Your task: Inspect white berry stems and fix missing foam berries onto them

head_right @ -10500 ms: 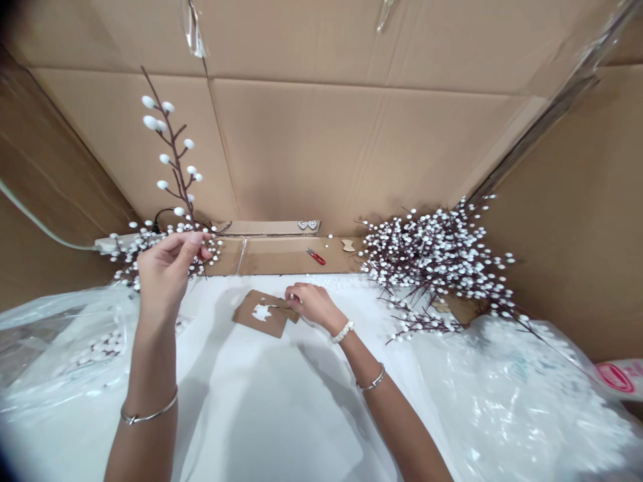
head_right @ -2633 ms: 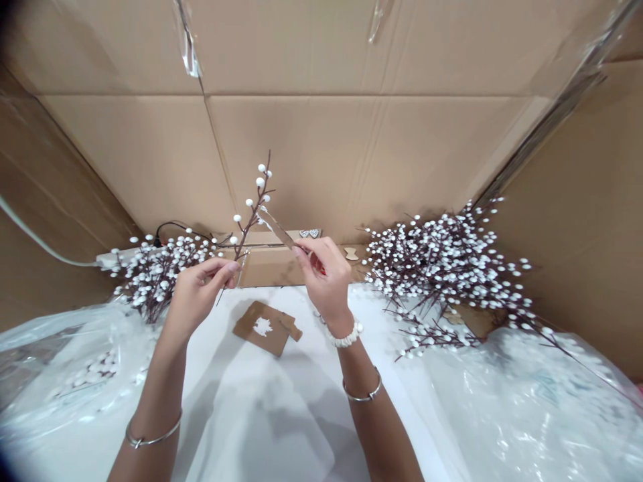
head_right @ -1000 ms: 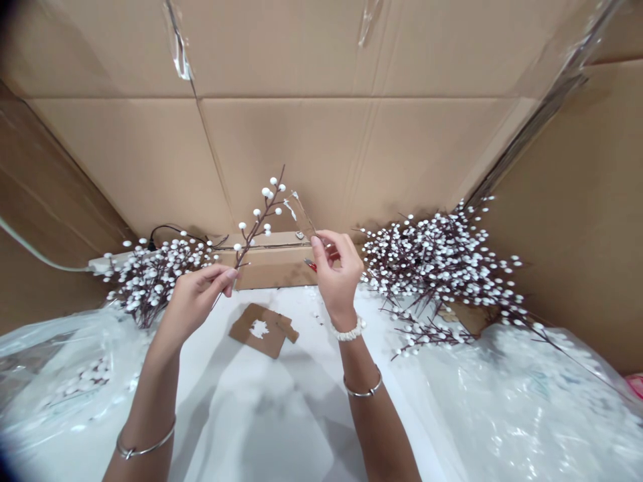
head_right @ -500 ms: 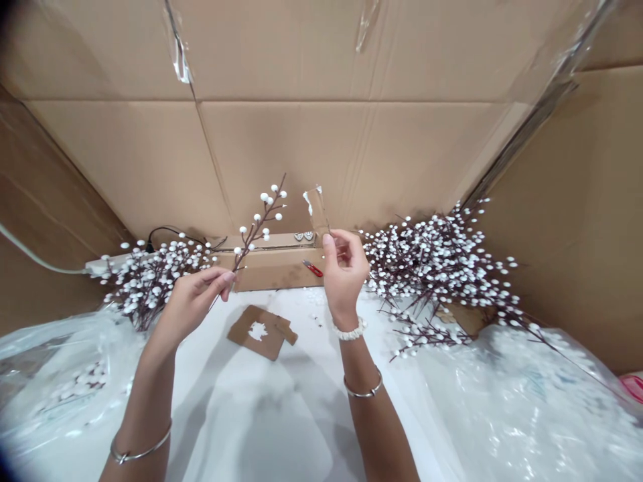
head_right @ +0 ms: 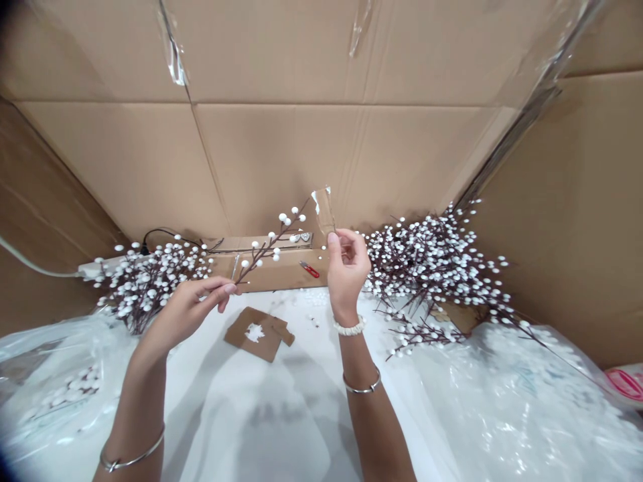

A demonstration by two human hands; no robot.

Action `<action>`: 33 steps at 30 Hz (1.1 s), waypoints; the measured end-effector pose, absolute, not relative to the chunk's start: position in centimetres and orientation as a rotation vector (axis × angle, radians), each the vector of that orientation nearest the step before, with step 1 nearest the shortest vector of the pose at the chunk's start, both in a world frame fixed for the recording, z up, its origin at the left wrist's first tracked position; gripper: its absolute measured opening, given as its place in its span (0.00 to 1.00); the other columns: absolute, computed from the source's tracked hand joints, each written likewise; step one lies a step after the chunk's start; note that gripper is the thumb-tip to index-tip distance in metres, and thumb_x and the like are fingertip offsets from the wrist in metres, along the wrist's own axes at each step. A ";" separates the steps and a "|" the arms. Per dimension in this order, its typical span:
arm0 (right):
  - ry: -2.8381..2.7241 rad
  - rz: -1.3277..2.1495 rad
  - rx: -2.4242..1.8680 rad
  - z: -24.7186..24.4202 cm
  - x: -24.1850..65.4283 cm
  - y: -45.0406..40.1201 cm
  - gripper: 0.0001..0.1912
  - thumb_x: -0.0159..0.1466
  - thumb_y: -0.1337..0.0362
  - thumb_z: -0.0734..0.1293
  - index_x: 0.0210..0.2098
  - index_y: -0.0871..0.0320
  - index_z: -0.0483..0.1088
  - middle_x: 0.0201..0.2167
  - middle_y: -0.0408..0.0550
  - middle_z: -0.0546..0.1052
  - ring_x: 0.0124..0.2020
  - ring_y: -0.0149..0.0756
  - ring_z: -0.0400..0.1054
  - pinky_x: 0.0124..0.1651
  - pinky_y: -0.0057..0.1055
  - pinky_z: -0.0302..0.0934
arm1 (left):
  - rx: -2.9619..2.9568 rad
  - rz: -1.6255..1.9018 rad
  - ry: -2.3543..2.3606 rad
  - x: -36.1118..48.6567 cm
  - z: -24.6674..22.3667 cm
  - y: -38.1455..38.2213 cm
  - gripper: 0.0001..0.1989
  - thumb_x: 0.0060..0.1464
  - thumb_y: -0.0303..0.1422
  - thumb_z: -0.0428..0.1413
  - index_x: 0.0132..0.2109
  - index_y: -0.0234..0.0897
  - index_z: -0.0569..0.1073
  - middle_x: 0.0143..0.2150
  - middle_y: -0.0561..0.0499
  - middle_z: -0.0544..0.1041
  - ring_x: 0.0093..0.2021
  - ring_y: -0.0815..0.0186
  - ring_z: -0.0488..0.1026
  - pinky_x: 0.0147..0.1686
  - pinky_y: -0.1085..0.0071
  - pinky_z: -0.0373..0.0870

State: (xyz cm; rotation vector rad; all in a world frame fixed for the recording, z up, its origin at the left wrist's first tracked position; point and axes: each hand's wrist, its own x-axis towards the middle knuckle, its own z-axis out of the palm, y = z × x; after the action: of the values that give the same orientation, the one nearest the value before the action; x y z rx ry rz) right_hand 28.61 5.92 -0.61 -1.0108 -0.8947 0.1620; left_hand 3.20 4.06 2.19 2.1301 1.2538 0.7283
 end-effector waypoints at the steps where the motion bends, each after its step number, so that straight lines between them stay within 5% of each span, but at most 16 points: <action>1: -0.895 0.160 -1.016 -0.6 28.6 5.9 0.11 0.61 0.56 0.68 0.37 0.57 0.70 0.27 0.40 0.67 0.27 0.26 0.63 0.31 0.26 0.60 | 2.132 0.730 1.252 3.2 2.2 4.1 0.19 0.63 0.42 0.48 0.30 0.35 0.73 0.23 0.56 0.69 0.25 0.73 0.63 0.29 0.76 0.56; 33: -0.913 0.137 -1.051 -0.5 28.3 5.8 0.11 0.61 0.56 0.68 0.37 0.58 0.71 0.28 0.41 0.68 0.28 0.27 0.63 0.30 0.26 0.60 | 2.151 0.798 1.282 2.7 2.3 4.1 0.21 0.63 0.44 0.47 0.27 0.36 0.69 0.24 0.54 0.71 0.26 0.71 0.64 0.28 0.76 0.57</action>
State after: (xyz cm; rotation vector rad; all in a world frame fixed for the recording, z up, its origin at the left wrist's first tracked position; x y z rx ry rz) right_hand 28.29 5.84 -0.49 -1.0506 -0.9126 0.1369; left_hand 2.75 4.10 2.26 2.1506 1.2819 0.7977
